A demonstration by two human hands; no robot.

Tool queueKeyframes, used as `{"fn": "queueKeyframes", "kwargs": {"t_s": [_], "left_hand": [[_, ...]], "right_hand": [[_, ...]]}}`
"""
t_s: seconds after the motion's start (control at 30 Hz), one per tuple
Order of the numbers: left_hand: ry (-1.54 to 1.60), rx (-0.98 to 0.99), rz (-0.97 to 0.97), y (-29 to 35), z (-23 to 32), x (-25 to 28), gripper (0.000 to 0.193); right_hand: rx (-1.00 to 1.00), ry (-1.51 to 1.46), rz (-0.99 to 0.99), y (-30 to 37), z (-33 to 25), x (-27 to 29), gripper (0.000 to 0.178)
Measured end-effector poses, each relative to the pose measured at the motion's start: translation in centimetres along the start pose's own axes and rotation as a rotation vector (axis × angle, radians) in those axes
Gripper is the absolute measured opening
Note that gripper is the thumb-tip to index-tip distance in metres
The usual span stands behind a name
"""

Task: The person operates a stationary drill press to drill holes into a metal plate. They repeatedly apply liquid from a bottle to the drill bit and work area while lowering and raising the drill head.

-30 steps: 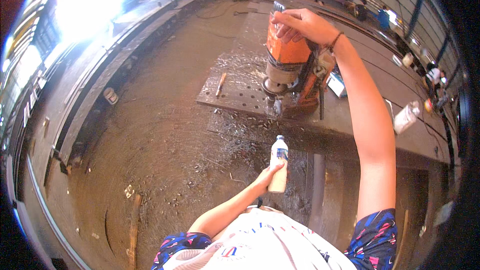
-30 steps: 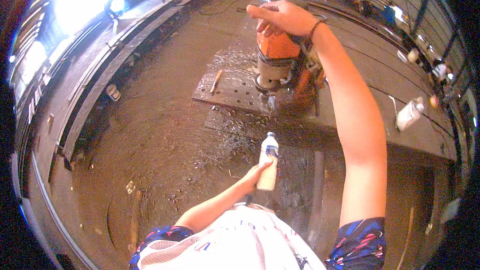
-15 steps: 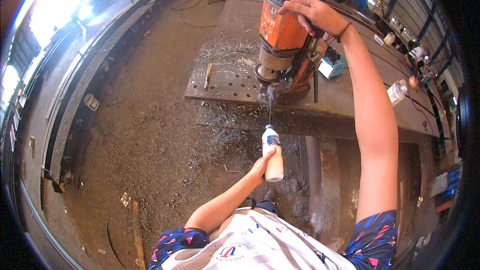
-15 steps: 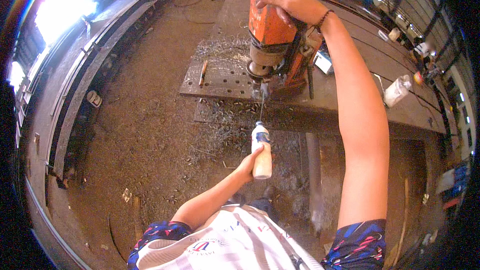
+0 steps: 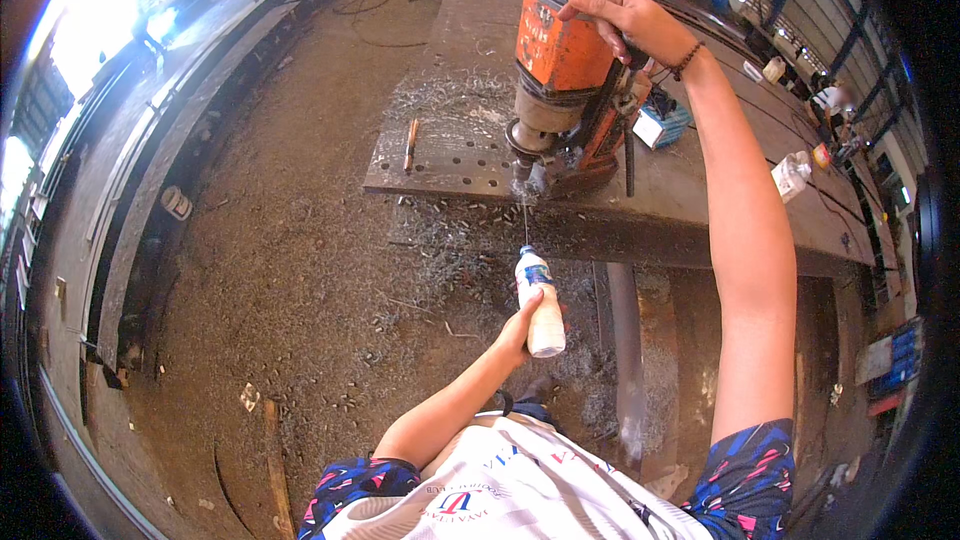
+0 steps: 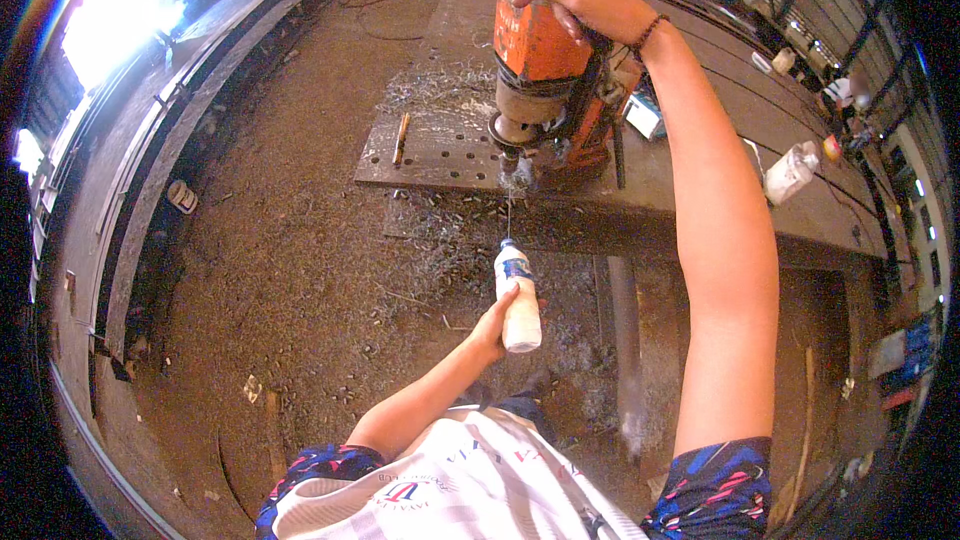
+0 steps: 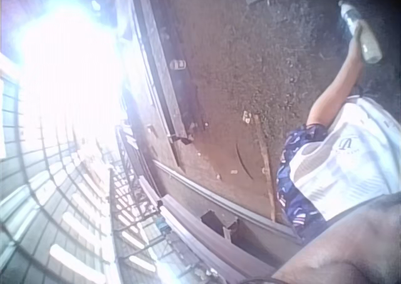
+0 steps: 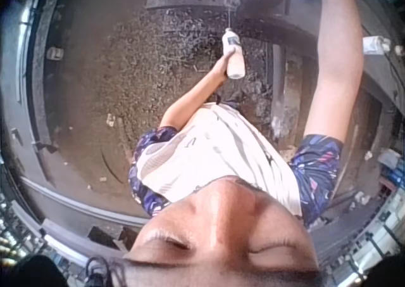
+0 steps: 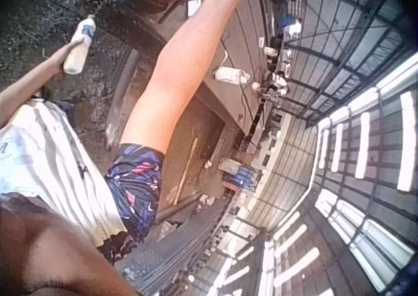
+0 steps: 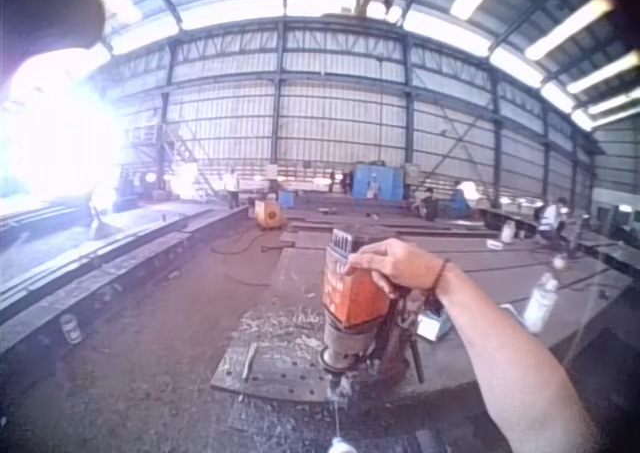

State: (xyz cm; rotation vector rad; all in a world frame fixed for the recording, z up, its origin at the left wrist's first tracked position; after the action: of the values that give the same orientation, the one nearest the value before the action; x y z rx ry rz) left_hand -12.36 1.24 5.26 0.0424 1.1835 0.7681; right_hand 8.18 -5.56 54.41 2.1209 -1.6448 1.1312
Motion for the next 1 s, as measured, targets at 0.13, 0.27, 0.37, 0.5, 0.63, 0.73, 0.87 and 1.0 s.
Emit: {"fn": "queueKeyframes", "kwargs": {"t_s": [0.13, 0.27, 0.37, 0.5, 0.63, 0.73, 0.87, 1.0], "left_hand": [[-0.001, -0.003, -0.003, -0.2, -0.3, 0.4, 0.055], [-0.015, -0.003, 0.001, -0.1, -0.5, 0.6, 0.056], [-0.03, -0.004, 0.011, -0.1, -0.5, 0.8, 0.056], [-0.025, -0.01, 0.0, 0.0, -0.4, 0.9, 0.054], [-0.017, -0.008, 0.006, 0.0, -0.5, 1.1, 0.054], [-0.01, -0.005, 0.0, -0.1, -0.5, 1.1, 0.055], [0.005, -0.01, -0.016, -0.1, -0.4, 1.0, 0.058], [-0.003, 0.002, -0.008, -0.1, -0.4, 1.0, 0.059]], "right_hand": [[0.018, -0.003, 0.003, -0.1, 0.1, -0.1, 0.042], [0.018, -0.002, 0.007, 0.1, -0.5, -0.4, 0.042], [0.05, 0.006, 0.007, 0.0, -0.5, -0.3, 0.043], [0.054, -0.012, 0.016, 0.1, -0.7, -0.5, 0.044], [0.047, 0.013, 0.019, -0.1, -0.3, -0.3, 0.044], [0.061, 0.028, 0.027, 0.0, -0.3, -0.2, 0.045], [0.048, -0.007, 0.039, 0.1, -0.7, -0.5, 0.044], [0.011, 0.016, 0.031, 0.0, 0.2, -0.3, 0.043]]}}
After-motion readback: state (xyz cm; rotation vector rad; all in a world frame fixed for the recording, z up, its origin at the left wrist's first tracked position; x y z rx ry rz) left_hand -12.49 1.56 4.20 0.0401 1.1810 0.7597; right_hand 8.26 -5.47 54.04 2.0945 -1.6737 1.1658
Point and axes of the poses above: each hand's wrist, its own y-axis away from the middle knuckle, its own x-axis out of the back of the hand, z = x × y, the point moved 10 cm from there along -y, towards the middle knuckle, and after that the axes turned 7 degrees about -y, right-handed, at the moved point
